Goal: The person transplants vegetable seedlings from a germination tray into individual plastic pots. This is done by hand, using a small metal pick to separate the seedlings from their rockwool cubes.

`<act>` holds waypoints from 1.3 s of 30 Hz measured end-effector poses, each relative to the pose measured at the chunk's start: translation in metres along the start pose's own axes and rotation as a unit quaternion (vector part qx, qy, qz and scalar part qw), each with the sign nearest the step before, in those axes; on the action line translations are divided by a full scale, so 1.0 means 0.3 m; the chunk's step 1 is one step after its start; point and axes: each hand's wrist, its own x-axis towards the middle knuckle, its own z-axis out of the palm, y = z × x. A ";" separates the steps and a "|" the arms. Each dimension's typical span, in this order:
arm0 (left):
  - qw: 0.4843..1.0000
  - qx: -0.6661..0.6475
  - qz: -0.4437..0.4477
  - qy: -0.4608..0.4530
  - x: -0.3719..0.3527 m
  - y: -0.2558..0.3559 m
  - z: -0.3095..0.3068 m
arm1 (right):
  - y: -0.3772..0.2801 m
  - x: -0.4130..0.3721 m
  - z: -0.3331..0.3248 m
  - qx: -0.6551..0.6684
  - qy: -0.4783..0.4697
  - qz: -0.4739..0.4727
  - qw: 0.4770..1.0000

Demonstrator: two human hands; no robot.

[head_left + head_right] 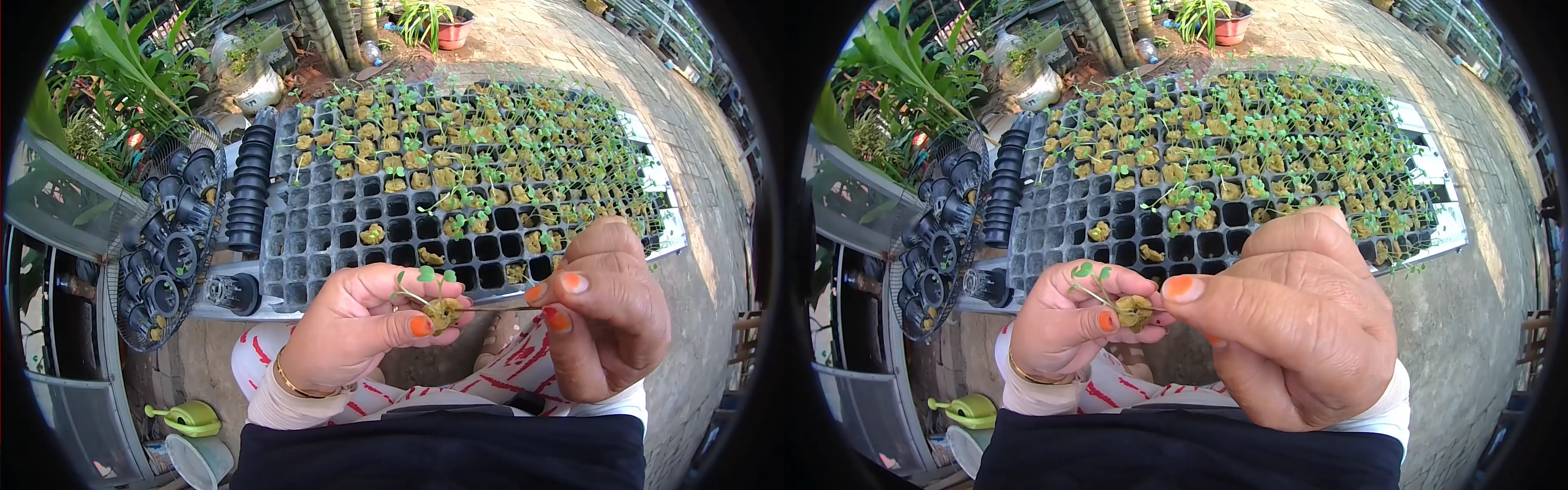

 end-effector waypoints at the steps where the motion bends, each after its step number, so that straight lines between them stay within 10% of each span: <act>1: 1.000 -0.001 0.006 0.003 0.000 -0.002 0.000 | 0.000 0.001 0.001 -0.009 -0.007 -0.007 1.000; 8: 1.000 0.006 -0.002 -0.007 0.002 0.005 -0.011 | 0.008 0.005 0.000 -0.019 -0.012 0.000 1.000; 17: 0.999 -0.045 0.012 0.004 0.004 0.010 -0.026 | -0.013 0.003 0.033 0.273 0.055 0.292 0.915; 23: 0.995 -0.094 0.019 0.018 0.005 0.001 -0.025 | 0.032 0.002 0.065 0.036 -0.111 0.040 0.992; 39: 0.993 -0.115 0.022 -0.013 -0.015 -0.014 -0.021 | 0.009 -0.010 0.068 0.052 -0.130 0.040 0.989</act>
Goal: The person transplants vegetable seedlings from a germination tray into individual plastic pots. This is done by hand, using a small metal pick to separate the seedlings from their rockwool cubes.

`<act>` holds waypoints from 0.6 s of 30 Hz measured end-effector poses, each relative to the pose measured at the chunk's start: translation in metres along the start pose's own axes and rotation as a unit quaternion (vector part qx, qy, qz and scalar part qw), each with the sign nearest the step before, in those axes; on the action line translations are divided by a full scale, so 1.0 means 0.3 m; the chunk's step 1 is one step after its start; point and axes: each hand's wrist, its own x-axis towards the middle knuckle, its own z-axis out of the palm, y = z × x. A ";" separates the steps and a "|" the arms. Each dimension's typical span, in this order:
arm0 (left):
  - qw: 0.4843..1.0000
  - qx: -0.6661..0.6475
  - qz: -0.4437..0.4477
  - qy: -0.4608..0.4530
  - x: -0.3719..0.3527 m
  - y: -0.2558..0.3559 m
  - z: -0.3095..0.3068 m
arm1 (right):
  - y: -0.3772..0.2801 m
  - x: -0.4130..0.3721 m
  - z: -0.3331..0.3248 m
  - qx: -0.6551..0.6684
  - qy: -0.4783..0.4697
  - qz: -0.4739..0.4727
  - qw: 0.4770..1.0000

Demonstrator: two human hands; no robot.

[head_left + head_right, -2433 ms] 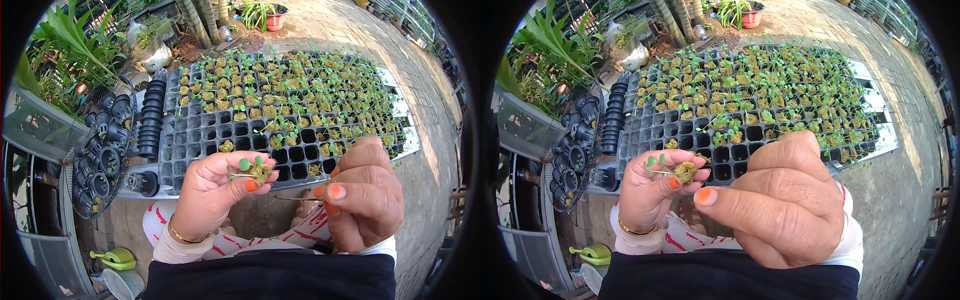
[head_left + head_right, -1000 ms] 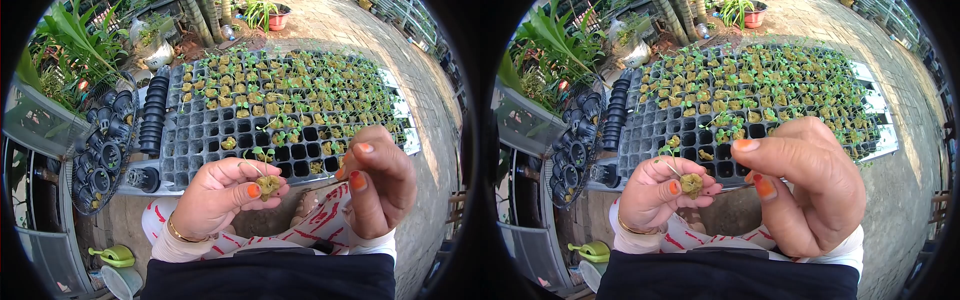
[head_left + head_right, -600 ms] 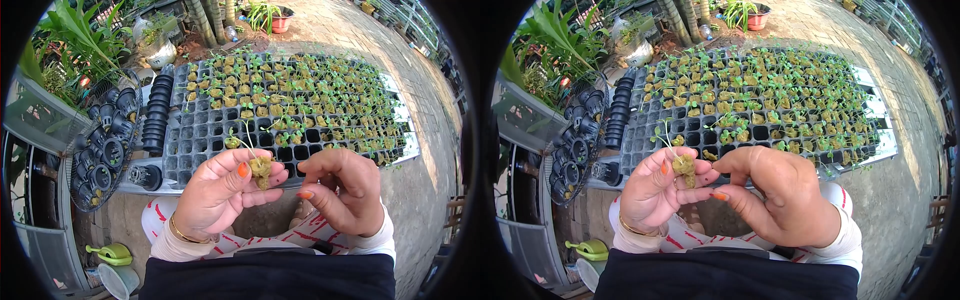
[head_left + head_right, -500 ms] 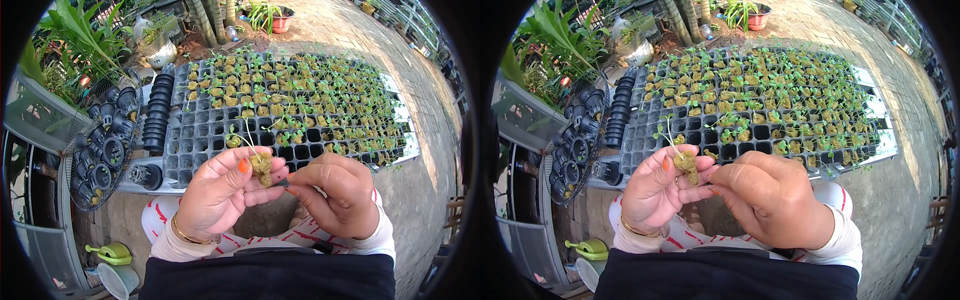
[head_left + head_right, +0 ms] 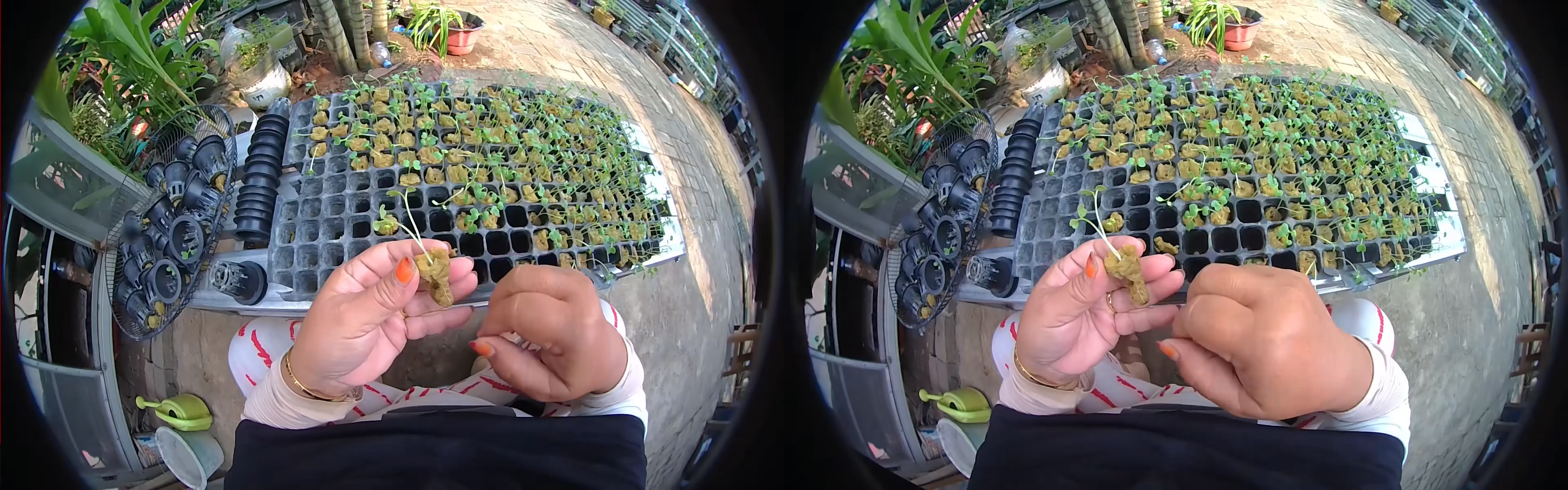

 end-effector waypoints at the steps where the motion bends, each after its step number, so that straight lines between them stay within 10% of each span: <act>1: 0.999 0.012 0.005 0.031 0.000 0.001 0.008 | -0.011 -0.002 -0.026 0.022 -0.079 0.010 0.997; 13: 0.998 0.024 0.043 0.031 0.000 -0.024 0.037 | -0.011 -0.010 -0.017 0.069 -0.098 0.060 0.991; 18: 0.997 0.019 0.066 0.018 0.009 -0.050 0.031 | 0.019 -0.006 0.040 -0.003 0.073 0.048 0.996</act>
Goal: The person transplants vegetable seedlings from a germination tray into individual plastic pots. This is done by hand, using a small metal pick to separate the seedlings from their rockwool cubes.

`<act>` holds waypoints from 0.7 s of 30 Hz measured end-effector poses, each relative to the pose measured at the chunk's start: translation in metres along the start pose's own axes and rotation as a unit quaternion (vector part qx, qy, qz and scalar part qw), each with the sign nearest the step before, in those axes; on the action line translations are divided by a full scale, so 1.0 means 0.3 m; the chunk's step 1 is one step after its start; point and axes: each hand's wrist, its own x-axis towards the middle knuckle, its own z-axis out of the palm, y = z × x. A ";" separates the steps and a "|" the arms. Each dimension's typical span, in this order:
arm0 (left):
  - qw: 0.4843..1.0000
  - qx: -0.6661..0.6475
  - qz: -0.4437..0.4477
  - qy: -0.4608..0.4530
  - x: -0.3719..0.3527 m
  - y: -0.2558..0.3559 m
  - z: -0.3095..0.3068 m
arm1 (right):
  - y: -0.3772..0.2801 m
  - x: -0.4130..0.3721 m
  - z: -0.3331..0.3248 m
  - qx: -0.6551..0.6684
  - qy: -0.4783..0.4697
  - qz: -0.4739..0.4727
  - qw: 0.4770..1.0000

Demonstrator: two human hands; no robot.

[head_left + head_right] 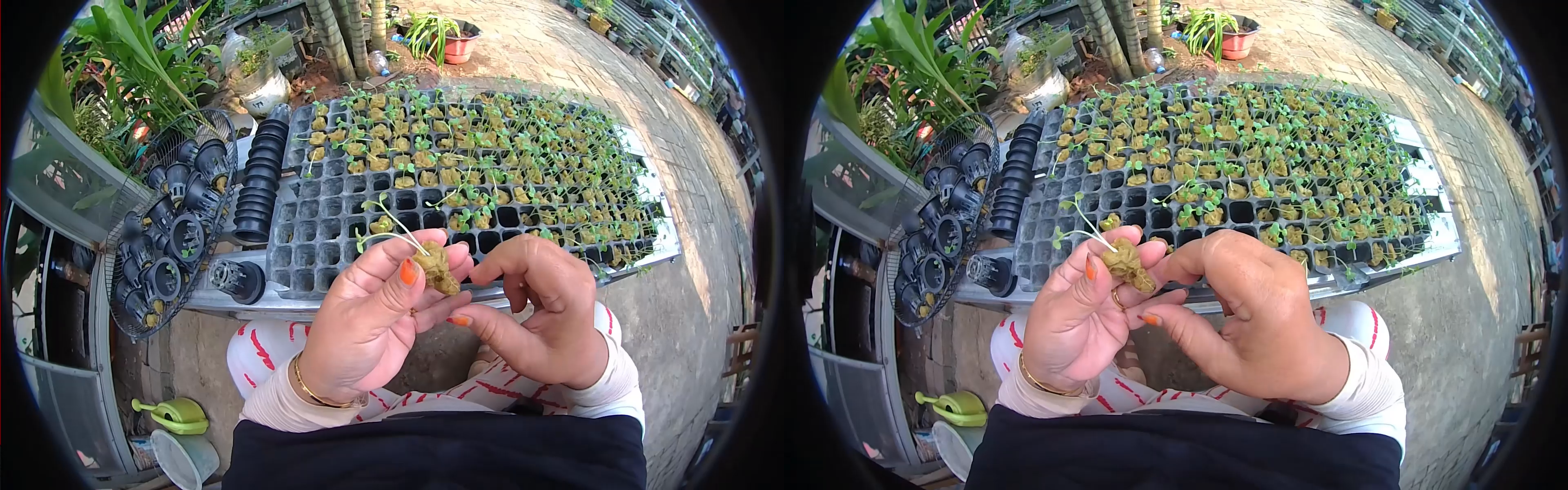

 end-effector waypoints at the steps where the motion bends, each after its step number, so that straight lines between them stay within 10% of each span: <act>1: 1.000 0.012 0.001 -0.002 0.002 -0.003 0.002 | 0.002 0.002 0.005 -0.003 -0.001 -0.004 1.000; 21: 0.999 0.028 0.003 0.036 0.011 -0.023 0.017 | -0.014 0.003 0.053 0.152 0.041 0.133 0.979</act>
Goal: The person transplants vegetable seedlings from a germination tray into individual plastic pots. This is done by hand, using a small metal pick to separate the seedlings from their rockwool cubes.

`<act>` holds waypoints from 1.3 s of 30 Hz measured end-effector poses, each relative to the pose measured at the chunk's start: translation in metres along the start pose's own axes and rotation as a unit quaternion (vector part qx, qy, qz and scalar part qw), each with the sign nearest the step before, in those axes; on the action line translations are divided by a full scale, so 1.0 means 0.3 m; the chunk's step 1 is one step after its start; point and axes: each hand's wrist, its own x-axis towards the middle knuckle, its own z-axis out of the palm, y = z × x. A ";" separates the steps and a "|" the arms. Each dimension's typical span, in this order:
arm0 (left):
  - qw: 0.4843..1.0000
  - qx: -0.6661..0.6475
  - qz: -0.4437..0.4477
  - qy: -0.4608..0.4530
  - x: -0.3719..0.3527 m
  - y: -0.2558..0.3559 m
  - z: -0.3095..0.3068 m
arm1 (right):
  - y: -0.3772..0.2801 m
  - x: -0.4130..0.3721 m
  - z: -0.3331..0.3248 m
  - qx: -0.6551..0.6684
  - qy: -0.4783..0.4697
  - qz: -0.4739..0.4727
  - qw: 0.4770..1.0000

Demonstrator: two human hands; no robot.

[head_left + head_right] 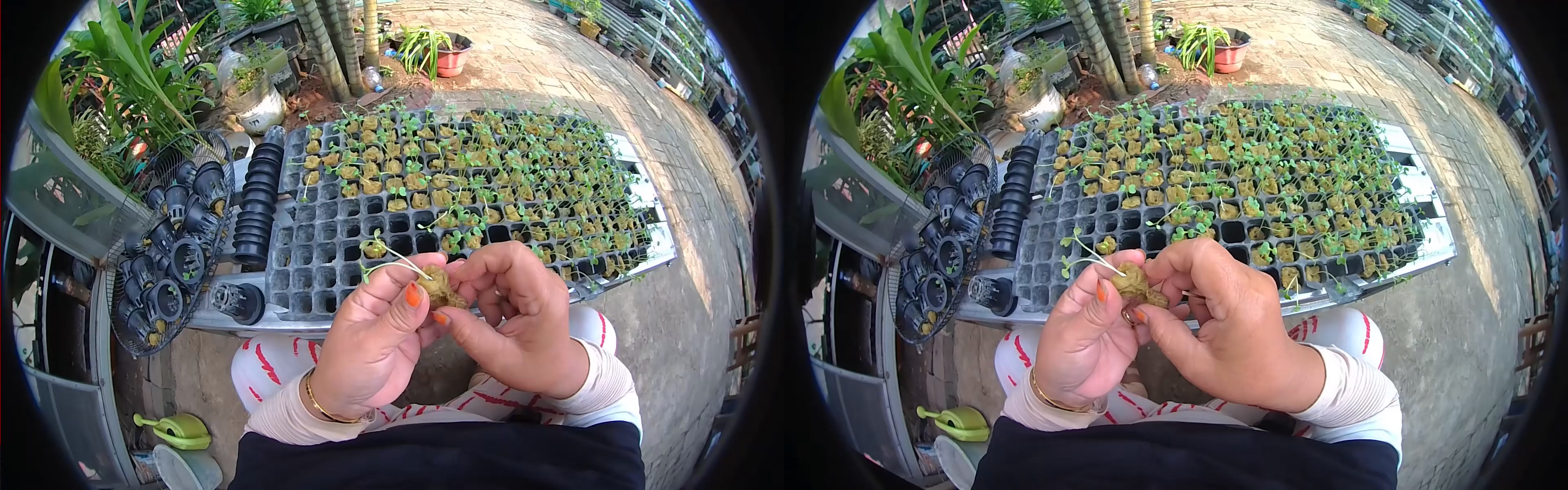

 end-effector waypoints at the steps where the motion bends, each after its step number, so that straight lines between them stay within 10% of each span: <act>1: 1.000 0.001 0.001 0.001 -0.001 -0.001 0.000 | -0.007 0.004 -0.003 -0.011 -0.004 -0.008 1.000; 39: 0.999 -0.048 0.010 -0.010 -0.007 0.004 0.000 | 0.000 0.005 -0.017 -0.128 0.021 -0.089 0.988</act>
